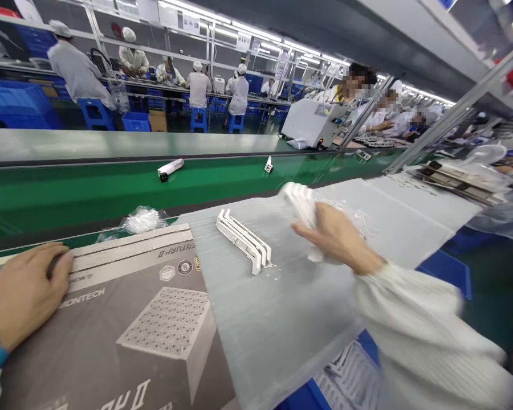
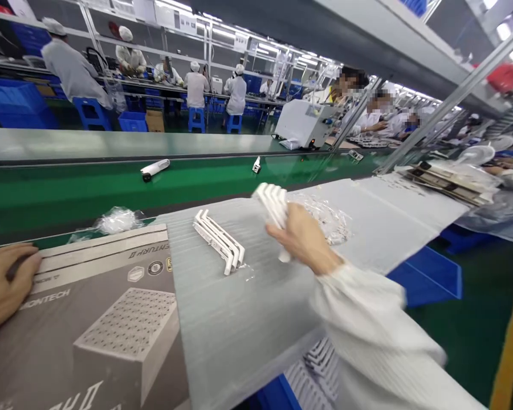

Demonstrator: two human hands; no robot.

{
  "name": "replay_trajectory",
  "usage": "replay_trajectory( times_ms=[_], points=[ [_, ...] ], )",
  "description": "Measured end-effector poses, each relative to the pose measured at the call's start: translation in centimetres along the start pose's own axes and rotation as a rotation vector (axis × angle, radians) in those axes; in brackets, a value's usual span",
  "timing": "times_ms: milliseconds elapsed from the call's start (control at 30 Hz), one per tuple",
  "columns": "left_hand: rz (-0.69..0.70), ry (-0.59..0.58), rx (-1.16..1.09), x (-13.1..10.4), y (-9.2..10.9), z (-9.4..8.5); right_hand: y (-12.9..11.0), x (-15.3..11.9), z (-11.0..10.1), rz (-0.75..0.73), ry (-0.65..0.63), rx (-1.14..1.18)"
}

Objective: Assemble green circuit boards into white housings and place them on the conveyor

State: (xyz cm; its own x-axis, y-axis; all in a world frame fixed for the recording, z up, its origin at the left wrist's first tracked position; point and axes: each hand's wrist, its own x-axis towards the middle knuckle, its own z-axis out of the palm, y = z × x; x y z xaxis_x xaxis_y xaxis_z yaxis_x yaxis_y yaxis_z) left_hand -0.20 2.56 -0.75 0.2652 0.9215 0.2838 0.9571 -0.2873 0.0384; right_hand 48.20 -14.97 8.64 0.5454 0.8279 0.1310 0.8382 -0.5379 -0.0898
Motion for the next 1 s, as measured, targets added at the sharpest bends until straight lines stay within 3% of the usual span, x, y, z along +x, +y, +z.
replay_trajectory(
  times_ms=[67,133,233,400,467,533,600,667,767,867,933,1000],
  points=[
    [0.011,0.009,0.017,-0.3,0.4,-0.3,-4.3,2.3,1.4,-0.097,-0.154,-0.059],
    [-0.006,0.025,0.0,-0.6,0.8,-0.7,-6.4,3.5,2.8,-0.184,-0.233,-0.078],
    [-0.008,0.031,-0.061,-0.8,1.1,-1.1,-6.7,3.8,3.8,-0.275,-0.289,-0.076],
    [-0.014,-0.019,-0.19,-0.8,0.9,-1.1,-5.3,3.5,3.4,-0.308,-0.332,-0.071],
    [-0.016,-0.014,-0.226,-0.9,0.7,-0.8,-5.3,3.4,3.1,-0.285,-0.311,-0.066],
    [-0.013,0.019,-0.259,-0.9,0.6,-0.3,-6.3,3.4,2.6,-0.244,-0.212,-0.015],
    [-0.014,0.061,-0.291,-1.0,0.6,0.2,-8.6,3.3,1.7,-0.24,-0.075,0.095],
    [-0.015,0.085,-0.319,-1.0,0.5,0.6,-12.3,2.7,1.0,-0.326,-0.041,0.262],
    [-0.013,0.086,-0.344,-1.0,0.5,0.7,-19.8,0.1,1.1,-0.564,-0.301,0.61],
    [-0.007,0.088,-0.349,-1.1,0.4,0.5,-26.9,-3.9,3.6,-0.666,-0.685,1.011],
    [0.005,0.095,-0.348,-1.1,0.4,0.5,-30.0,-6.1,6.1,-0.584,-0.927,1.317],
    [0.027,0.102,-0.345,-1.2,0.3,0.5,-31.3,-7.4,8.4,-0.432,-1.086,1.575]
  ],
)
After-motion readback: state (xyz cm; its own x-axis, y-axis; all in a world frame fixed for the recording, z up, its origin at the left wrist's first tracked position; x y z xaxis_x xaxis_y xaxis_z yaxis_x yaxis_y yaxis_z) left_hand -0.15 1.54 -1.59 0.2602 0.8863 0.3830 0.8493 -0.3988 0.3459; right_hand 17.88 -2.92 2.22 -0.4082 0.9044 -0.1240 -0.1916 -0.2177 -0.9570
